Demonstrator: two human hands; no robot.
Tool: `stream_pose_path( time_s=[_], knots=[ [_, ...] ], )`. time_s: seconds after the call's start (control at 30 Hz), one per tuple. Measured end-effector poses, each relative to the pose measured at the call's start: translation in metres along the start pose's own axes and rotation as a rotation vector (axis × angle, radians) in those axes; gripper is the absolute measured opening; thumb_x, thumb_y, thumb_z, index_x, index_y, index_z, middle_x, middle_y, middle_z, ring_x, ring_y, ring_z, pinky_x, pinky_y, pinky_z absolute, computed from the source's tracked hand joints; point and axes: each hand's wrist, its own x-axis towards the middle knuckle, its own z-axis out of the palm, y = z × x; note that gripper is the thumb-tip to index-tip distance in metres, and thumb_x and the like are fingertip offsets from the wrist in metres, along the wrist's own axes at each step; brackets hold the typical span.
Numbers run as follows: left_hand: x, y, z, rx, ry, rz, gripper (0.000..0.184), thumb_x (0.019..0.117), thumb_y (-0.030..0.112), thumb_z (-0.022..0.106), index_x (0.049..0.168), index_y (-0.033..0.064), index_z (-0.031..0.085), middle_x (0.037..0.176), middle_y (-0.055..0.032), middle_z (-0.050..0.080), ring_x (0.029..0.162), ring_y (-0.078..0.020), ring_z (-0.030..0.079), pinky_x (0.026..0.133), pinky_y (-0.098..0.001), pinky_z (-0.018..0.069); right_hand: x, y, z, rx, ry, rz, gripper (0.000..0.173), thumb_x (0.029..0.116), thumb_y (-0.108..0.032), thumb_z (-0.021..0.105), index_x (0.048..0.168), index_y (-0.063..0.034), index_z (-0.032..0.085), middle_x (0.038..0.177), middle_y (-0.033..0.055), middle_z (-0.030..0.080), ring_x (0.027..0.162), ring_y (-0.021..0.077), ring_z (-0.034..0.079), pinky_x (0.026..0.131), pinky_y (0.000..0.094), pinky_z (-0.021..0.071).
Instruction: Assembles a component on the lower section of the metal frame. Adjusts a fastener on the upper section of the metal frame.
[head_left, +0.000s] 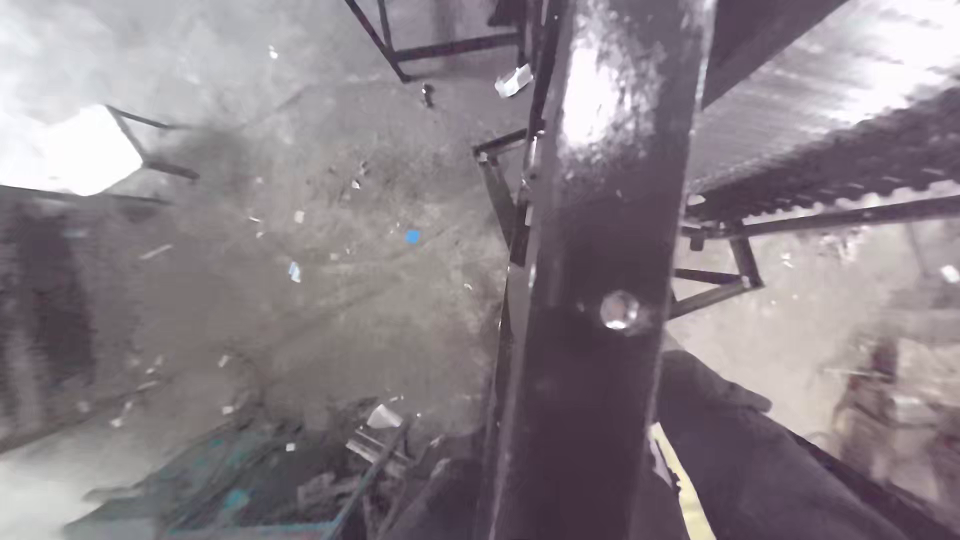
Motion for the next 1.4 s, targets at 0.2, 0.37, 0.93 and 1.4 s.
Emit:
stream_pose_path(
  time_s=[0.2, 0.37, 0.93, 1.4],
  knots=[
    [0.008, -0.012, 0.0, -0.042, -0.024, 0.07, 0.038, 0.1082, 0.016, 0.05, 0.139, -0.0068, 0.046, 0.102, -0.0145, 0.063, 0.073, -0.0138, 0.062, 0.067, -0.0297, 0.0553, 0.046, -0.069, -0.092, 0.152, -0.329, 0.232, 0.029, 0.107, -0.019, 0.052, 0.125, -0.007, 0.072, 0.117, 0.016, 0.074, 0.103, 0.0341, 0.073, 0.09, 0.0521, 0.0574],
    [-0.005, 0.002, 0.016, -0.205, -0.003, -0.019, 0.036, 0.1085, 0.015, 0.049, 0.138, -0.0046, 0.043, 0.088, -0.0088, 0.056, 0.058, -0.0108, 0.052, 0.053, -0.0266, 0.0477, 0.049, -0.111, -0.138, 0.008, -0.588, 0.291, 0.033, 0.1085, -0.021, 0.052, 0.132, -0.0017, 0.065, 0.128, 0.025, 0.066, 0.122, 0.0419, 0.062, 0.104, 0.0548, 0.0473],
    [0.035, -0.054, -0.002, 0.262, 0.012, 0.178, 0.046, 0.1083, 0.029, 0.051, 0.144, 0.0008, 0.046, 0.114, -0.0192, 0.068, 0.097, -0.0279, 0.07, 0.087, -0.0474, 0.058, 0.04, -0.067, -0.07, -0.006, -0.221, 0.123, 0.022, 0.1028, -0.027, 0.063, 0.117, -0.017, 0.077, 0.105, 0.0125, 0.074, 0.092, 0.031, 0.072, 0.077, 0.051, 0.0591],
    [0.041, -0.037, -0.011, 0.296, -0.011, 0.16, 0.046, 0.1061, 0.028, 0.055, 0.145, 0.0033, 0.048, 0.118, -0.0176, 0.068, 0.103, -0.0255, 0.069, 0.092, -0.0457, 0.0568, 0.042, -0.055, -0.081, 0.127, -0.268, 0.207, 0.024, 0.1046, -0.025, 0.06, 0.119, -0.0144, 0.076, 0.11, 0.0139, 0.075, 0.105, 0.0332, 0.071, 0.093, 0.0518, 0.0566]
  ],
)
